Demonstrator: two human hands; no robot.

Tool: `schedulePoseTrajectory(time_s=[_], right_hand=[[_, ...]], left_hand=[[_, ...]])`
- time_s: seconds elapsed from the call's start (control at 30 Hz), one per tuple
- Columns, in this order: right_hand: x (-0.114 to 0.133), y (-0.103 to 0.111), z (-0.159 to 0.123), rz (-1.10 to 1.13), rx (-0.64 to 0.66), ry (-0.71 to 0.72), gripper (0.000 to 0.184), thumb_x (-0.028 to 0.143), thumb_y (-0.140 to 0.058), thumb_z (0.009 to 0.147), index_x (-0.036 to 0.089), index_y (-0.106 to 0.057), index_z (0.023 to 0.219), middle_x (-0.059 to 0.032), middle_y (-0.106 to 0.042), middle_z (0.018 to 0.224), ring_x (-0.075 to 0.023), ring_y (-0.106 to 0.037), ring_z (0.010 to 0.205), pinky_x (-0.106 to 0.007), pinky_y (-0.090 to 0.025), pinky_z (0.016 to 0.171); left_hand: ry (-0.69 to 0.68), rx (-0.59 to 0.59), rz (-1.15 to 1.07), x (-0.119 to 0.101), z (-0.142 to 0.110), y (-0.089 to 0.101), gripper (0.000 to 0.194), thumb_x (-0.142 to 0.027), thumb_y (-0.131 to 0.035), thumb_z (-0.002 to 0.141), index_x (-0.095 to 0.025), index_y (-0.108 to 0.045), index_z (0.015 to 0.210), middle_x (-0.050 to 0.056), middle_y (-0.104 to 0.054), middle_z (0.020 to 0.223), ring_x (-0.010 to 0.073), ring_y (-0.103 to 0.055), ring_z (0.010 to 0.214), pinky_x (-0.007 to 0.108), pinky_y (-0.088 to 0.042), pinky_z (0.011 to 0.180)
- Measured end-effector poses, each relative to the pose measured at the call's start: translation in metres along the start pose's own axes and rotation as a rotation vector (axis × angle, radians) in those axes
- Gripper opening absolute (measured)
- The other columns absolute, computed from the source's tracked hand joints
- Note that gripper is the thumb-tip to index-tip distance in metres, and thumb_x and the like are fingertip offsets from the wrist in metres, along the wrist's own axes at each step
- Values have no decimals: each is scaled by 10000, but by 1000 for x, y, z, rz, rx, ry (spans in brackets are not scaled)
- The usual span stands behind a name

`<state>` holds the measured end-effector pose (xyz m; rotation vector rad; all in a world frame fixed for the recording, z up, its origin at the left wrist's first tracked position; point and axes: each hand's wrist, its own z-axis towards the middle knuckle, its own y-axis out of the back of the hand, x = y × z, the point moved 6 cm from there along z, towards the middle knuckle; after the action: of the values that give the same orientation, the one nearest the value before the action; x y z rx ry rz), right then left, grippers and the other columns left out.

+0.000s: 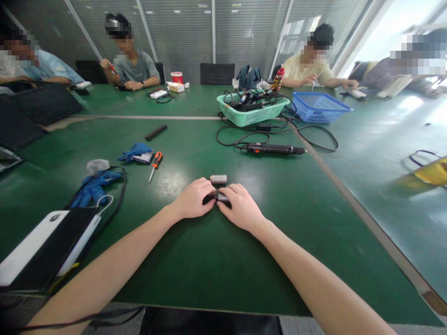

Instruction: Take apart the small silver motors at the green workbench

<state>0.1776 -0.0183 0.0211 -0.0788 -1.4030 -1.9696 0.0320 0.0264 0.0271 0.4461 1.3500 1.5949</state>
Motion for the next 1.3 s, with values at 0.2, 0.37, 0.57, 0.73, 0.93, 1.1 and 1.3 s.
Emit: schedulePoseTrajectory(time_s=[0.2,0.37,0.57,0.73,0.93,1.1,1.3], right_hand=[[1,0,1,-4,0,0,278,261,-620,922,226,-621,1198,-99,-653,1090,-287,-605,1039,-462,-516,936],[4,0,1,-4,-2,13,298,252,-638,902,225,-622,1198,-98,-657,1098,-285,-605,1041,-453,-509,942],[10,0,9,-27,9,38,223,242,-633,883,222,-639,1105,-85,-663,1024,-268,-609,973,-438,-504,912],[10,-3,14,-71,31,35,170,253,-632,863,214,-630,1028,-84,-656,1006,-263,-608,964,-421,-502,885],[8,-8,22,-102,52,25,98,251,-623,839,213,-603,926,-75,-641,953,-245,-596,910,-391,-489,837],[6,-14,26,-91,51,30,87,256,-629,825,214,-580,883,-70,-628,926,-239,-587,873,-380,-479,805],[6,-12,22,-46,47,50,104,241,-622,841,218,-591,938,-78,-640,965,-254,-599,932,-396,-489,846]], left_hand=[[-4,3,-3,0,-1,0,130,-281,-584,884,-187,-622,966,85,-648,1016,244,-571,990,403,-495,889],[9,-4,-11,-1,-1,2,137,-270,-588,865,-188,-613,972,86,-647,1025,247,-569,989,404,-499,881],[23,-2,-8,-2,-1,5,118,-248,-575,843,-189,-593,943,87,-646,997,248,-568,964,412,-501,866],[12,-9,-5,-2,0,7,103,-236,-562,843,-189,-577,933,84,-635,981,243,-560,940,413,-501,878],[38,-18,8,-1,0,7,89,-208,-562,810,-200,-538,895,75,-614,948,242,-552,917,414,-501,863],[63,-27,12,1,0,6,83,-206,-546,809,-204,-523,889,75,-611,940,242,-545,912,415,-504,847],[64,-23,-12,2,1,5,78,-210,-548,821,-209,-503,885,70,-610,942,240,-547,911,408,-499,847]])
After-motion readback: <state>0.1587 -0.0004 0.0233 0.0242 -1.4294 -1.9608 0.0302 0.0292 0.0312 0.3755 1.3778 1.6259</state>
